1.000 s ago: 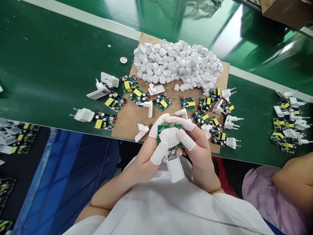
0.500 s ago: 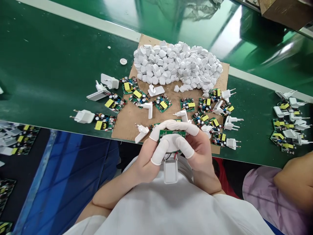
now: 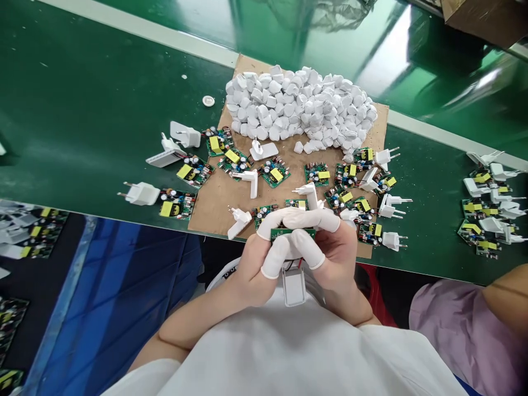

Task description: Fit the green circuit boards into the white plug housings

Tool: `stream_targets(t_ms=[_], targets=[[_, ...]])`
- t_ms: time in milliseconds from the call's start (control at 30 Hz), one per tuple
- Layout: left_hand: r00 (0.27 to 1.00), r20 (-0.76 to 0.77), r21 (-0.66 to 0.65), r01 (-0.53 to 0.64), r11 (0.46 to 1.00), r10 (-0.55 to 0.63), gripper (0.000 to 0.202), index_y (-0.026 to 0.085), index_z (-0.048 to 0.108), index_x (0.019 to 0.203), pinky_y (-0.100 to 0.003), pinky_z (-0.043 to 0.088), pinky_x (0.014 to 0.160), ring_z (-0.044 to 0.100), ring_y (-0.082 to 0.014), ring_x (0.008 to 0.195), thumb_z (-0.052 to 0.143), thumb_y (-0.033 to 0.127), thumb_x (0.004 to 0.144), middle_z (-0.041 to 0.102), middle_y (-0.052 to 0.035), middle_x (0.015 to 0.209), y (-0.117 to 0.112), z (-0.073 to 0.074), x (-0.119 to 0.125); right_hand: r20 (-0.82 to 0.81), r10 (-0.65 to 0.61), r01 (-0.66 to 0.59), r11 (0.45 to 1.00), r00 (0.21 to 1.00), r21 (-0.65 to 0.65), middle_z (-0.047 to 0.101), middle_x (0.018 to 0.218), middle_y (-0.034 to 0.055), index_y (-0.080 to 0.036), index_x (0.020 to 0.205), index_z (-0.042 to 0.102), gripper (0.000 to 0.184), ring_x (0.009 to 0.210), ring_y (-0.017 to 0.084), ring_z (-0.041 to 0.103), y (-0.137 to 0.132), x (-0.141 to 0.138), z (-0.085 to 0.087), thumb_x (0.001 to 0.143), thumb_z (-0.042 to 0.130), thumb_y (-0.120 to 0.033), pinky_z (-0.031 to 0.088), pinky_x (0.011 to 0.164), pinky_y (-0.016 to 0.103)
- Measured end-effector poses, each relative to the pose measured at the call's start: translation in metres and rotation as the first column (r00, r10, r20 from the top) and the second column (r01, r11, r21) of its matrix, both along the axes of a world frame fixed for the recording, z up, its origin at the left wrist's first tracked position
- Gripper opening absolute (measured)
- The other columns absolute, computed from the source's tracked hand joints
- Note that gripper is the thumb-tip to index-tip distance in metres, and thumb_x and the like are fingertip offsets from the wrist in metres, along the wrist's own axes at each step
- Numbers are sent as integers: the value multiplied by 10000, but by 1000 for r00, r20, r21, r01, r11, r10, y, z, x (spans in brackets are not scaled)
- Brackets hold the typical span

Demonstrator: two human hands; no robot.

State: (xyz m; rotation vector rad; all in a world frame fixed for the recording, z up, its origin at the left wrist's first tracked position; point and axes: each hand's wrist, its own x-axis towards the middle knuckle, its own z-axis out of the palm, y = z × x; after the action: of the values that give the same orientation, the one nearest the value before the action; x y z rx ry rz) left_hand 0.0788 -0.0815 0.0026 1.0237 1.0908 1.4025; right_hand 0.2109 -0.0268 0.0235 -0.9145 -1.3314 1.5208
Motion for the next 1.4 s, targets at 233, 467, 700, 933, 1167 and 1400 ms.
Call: stream_targets(t_ms=[233, 467, 700, 933, 1167, 1400], targets=[[997, -73, -69, -3, 998, -2, 571, 261, 671, 1544, -416, 620, 864, 744, -252, 753, 559, 605, 1102, 825, -77, 958, -1, 3, -8, -120, 105, -110, 993, 987, -41, 859, 1065, 65, -309, 1042, 858, 149, 993, 326, 841, 3, -1, 5, 918, 918, -366, 724, 811, 426], [987, -158, 54, 0, 999, 8, 485, 275, 656, 1557, -389, 617, 788, 696, -211, 643, 455, 472, 1163, 834, -59, 931, 1, 2, -5, -38, 45, -46, 998, 998, -38, 832, 949, 63, -298, 994, 846, 153, 907, 273, 806, 0, 0, 1, 928, 905, -422, 704, 852, 412], [998, 32, 12, 55, 998, -56, 595, 251, 584, 1586, -437, 651, 856, 792, -299, 938, 450, 606, 1128, 825, -124, 1130, -1, -2, 2, -3, -25, 25, 999, 1000, -39, 821, 932, 75, -281, 957, 822, 190, 902, 288, 801, -3, 0, 5, 912, 918, -439, 706, 841, 452], [993, -89, 80, -69, 994, 76, 330, 292, 658, 1415, -369, 614, 822, 731, -209, 812, 581, 424, 1122, 795, -51, 1080, 1, -1, 3, -83, 152, -161, 980, 985, -121, 844, 1171, 63, -315, 1170, 850, 345, 1147, 343, 816, -6, 6, 7, 1038, 676, -581, 690, 1037, 493], [994, 89, -64, -62, 996, 68, 348, 284, 710, 1304, -440, 595, 1064, 757, -279, 1113, 568, 538, 1113, 789, -82, 1266, -2, -4, 2, -68, 161, -169, 978, 985, -121, 843, 1277, 9, -386, 1207, 831, 207, 1165, 307, 830, -5, 2, 3, 1054, 724, -474, 718, 1007, 425], [995, 49, -112, 95, 989, -90, 407, 246, 641, 1451, -406, 631, 957, 752, -254, 986, 562, 480, 1128, 809, -93, 1168, 0, 4, -9, -181, 175, -206, 964, 968, -168, 850, 1267, 50, -289, 1228, 812, 257, 1183, 318, 825, -1, 3, 1, 1037, 764, -454, 721, 1013, 467]])
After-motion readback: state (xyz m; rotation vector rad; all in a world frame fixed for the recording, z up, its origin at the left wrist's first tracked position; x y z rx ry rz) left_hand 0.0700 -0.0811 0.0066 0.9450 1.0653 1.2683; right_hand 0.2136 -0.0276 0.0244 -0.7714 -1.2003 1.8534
